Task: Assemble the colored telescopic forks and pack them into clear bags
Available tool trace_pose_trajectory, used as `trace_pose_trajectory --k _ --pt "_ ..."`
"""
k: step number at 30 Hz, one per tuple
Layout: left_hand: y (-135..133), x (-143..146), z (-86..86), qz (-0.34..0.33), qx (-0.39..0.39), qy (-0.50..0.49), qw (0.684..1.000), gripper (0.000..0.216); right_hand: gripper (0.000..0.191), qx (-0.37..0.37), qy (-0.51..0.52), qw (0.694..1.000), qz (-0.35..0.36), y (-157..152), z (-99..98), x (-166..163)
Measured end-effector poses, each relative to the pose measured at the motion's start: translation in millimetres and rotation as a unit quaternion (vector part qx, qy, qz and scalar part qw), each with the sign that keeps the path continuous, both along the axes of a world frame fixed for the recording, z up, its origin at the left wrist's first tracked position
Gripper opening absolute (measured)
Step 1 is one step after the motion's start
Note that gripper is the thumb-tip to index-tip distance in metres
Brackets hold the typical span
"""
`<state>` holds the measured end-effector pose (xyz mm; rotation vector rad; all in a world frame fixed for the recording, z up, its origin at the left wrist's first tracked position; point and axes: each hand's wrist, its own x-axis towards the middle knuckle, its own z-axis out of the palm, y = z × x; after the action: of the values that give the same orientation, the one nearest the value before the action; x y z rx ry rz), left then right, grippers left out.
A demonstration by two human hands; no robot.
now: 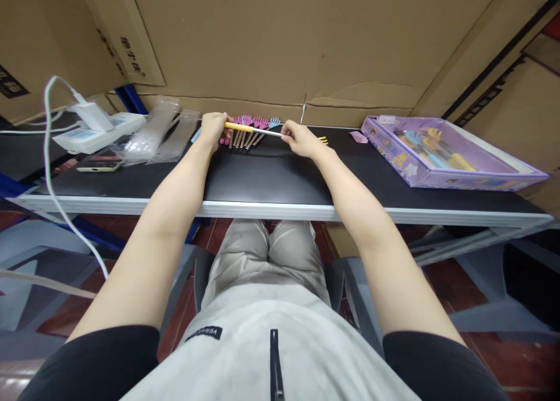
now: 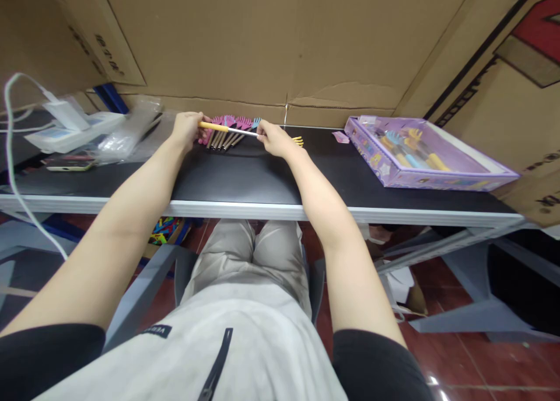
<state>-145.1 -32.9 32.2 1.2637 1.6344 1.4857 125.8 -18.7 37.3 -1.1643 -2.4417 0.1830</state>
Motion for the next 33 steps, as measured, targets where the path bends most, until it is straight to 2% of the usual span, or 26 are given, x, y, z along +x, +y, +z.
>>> trace_pose_trajectory --k 9,20,27,33 --pt "-2.1 -2.1 0.0 -0.012 -0.011 0.031 0.999 0.02 0.019 0.021 0.003 1.0 0.008 2.6 -5.7 1.0" --pt "-4.0 2.9 0.6 -0.034 0.013 0.015 0.999 0.029 0.016 0.028 0.012 0.999 0.012 -4.7 -2.3 3.0" --pt "-2.1 8.4 1.6 -0.061 0.019 0.0 0.998 0.032 0.005 0.054 0.048 0.996 0.047 11.8 -10.9 6.8" --pt "-5.8 24.3 2.1 -0.114 0.022 0.034 0.993 0.031 0.008 0.063 0.036 0.997 0.035 4.9 -9.9 0.0"
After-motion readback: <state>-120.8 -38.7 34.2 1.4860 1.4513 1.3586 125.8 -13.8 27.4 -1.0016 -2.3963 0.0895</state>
